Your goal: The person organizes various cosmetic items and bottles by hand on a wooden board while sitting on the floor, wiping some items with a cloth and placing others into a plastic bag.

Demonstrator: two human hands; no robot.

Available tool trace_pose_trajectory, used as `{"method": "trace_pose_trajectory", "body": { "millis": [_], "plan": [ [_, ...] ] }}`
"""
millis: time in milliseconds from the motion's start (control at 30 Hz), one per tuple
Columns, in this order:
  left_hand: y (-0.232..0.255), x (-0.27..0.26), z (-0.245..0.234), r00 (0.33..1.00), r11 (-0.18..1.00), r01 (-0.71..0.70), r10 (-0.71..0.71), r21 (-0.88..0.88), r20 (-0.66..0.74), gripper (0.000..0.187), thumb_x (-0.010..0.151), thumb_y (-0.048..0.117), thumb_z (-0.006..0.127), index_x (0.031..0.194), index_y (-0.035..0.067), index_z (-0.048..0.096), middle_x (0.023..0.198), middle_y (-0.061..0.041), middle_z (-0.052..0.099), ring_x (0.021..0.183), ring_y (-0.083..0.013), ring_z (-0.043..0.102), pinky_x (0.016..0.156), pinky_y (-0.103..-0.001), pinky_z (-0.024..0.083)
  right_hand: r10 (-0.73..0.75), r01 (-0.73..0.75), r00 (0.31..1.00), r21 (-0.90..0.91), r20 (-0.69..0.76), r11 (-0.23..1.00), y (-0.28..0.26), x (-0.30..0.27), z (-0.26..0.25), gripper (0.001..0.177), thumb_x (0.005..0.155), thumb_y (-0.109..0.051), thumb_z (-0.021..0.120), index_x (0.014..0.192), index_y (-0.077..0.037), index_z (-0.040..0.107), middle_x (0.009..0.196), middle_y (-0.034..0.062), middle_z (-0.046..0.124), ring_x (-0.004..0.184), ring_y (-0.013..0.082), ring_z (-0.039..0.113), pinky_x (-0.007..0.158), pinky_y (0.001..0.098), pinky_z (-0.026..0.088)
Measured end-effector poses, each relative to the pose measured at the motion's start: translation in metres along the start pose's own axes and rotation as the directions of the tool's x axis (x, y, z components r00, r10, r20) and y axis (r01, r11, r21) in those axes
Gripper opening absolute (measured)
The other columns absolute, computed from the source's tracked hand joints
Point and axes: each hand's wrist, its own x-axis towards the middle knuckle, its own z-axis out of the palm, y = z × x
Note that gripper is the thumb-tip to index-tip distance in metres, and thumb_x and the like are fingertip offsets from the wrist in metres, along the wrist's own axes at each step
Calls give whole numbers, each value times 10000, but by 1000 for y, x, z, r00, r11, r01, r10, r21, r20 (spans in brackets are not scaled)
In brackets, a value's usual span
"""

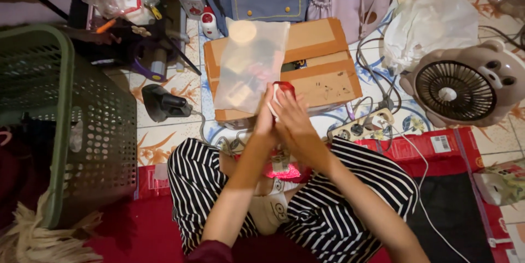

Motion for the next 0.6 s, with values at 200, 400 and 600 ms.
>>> {"method": "trace_pose_trajectory", "body": {
  "millis": [200,400,600],
  "plan": [
    [-17,15,-17,994,994,93,-89,-53,59,791,840,743,641,1291,92,635,1147,-138,703,929,-283,701,774,-385,605,170,-168,985,118,-2,979,25,51,-31,279,1095,-136,423,970,-33,651,1588,280,393,1440,572,293,1161,636,289],
    [2,58,-40,993,946,-113,122,-303,9,807,747,811,674,1071,73,690,900,-132,737,720,-221,728,643,-328,630,66,-27,961,145,-270,989,-17,1,7,262,1057,-241,510,1038,-112,737,1342,111,671,1357,396,553,1191,473,411],
    [-2,41,-25,988,943,-153,157,-295,-10,973,696,877,661,1180,33,634,930,-186,697,730,-337,712,680,-413,653,643,-232,717,778,-269,584,12,1,8,490,1087,-451,410,1369,-77,555,825,95,612,664,155,605,386,256,524]
  ]
}}
